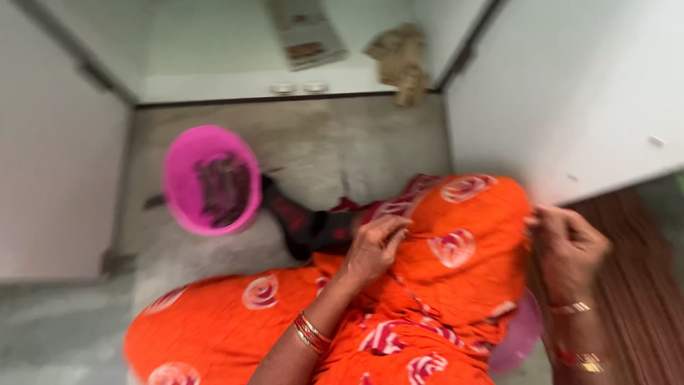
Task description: The person sits on the floor and cleans several metal wrenches by hand using a pink bowl of water. They wipe each wrench, place it in the bowl, and later transfer the cleaned wrenches into a pink container.
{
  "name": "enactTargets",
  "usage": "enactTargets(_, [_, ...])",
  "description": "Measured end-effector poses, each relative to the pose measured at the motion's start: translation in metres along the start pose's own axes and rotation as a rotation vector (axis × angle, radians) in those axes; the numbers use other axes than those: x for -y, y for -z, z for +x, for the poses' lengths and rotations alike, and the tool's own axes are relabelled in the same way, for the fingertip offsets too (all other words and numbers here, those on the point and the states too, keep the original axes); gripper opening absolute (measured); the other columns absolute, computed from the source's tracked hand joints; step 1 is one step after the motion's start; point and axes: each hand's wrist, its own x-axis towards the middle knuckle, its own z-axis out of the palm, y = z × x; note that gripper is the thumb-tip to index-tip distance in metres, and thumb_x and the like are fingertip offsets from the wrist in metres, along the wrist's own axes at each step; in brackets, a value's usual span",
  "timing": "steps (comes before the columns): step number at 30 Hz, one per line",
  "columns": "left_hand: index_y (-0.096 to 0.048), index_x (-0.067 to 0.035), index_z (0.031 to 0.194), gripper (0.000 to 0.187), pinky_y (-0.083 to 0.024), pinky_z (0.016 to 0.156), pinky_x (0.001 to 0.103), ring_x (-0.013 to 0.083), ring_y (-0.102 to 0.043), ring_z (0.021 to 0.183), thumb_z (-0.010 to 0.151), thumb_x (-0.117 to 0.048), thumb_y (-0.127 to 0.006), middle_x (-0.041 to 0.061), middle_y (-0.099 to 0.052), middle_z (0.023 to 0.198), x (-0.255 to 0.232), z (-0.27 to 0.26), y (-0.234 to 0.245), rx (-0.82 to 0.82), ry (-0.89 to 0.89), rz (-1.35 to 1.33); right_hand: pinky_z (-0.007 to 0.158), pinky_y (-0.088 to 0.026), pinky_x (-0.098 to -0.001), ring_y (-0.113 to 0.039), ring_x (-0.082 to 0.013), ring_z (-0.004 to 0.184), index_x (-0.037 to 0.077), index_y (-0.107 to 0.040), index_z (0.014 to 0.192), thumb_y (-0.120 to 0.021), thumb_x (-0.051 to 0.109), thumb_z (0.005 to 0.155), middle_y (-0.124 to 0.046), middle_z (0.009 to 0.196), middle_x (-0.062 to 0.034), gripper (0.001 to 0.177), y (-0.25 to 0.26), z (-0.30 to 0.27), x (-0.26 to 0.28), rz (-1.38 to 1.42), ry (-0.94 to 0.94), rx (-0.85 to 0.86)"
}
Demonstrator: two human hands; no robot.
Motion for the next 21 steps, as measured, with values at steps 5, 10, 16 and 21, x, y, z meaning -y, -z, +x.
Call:
enactTargets(5, [-0.071,-0.006,0.122,0.027,-0.056,0.076,0.038,0.033,-0.071,0.08,0.096,-0.006,-0.064,0.016,-0.075,0.102,-0.047,0.025,-0.088,0.501,0.336,-0.192,0.068,-0.057,-0.0252,-0.068,-0.0092,0.076,0.0,-0.075,0.108,-0.067,0.016,0.103,-0.073,0.089,-0.0039,0.018,0.014,0.003,-0.036,0.158,-0.225,-0.094])
enactTargets(10, [-0.064,0.002,0.128,0.035,-0.055,0.093,0.043,0.0383,-0.068,0.111,0.094,-0.004,-0.065,0.024,-0.069,0.121,-0.052,0.031,-0.178,0.515,-0.033,-0.273,0.07,-0.059,-0.0272,-0.07,-0.0126,0.077,-0.003,-0.076,0.109,-0.067,0.02,0.101,-0.075,0.088,-0.0068,0.025,0.046,-0.003,-0.094,0.089,-0.26,0.026])
enactTargets(16, [-0.063,0.008,0.112,0.025,-0.055,0.087,0.049,0.045,-0.066,0.102,0.091,-0.005,-0.064,0.03,-0.067,0.108,-0.031,0.007,-0.264,0.724,-0.032,0.064,0.071,-0.06,-0.0278,-0.071,-0.0128,0.078,-0.003,-0.076,0.109,-0.067,0.024,0.1,-0.076,0.088,-0.0084,0.03,0.084,-0.01,-0.149,0.022,-0.436,0.128])
enactTargets(21, [-0.069,-0.002,0.103,0.018,-0.054,0.079,0.044,0.0322,-0.07,0.094,0.09,-0.01,-0.061,0.017,-0.071,0.102,-0.017,-0.021,-0.29,0.974,-0.396,0.489,0.07,-0.061,-0.0293,-0.073,-0.0135,0.075,0.001,-0.075,0.106,-0.067,0.029,0.097,-0.078,0.086,-0.0101,0.031,0.124,-0.025,-0.212,-0.222,-0.569,0.175])
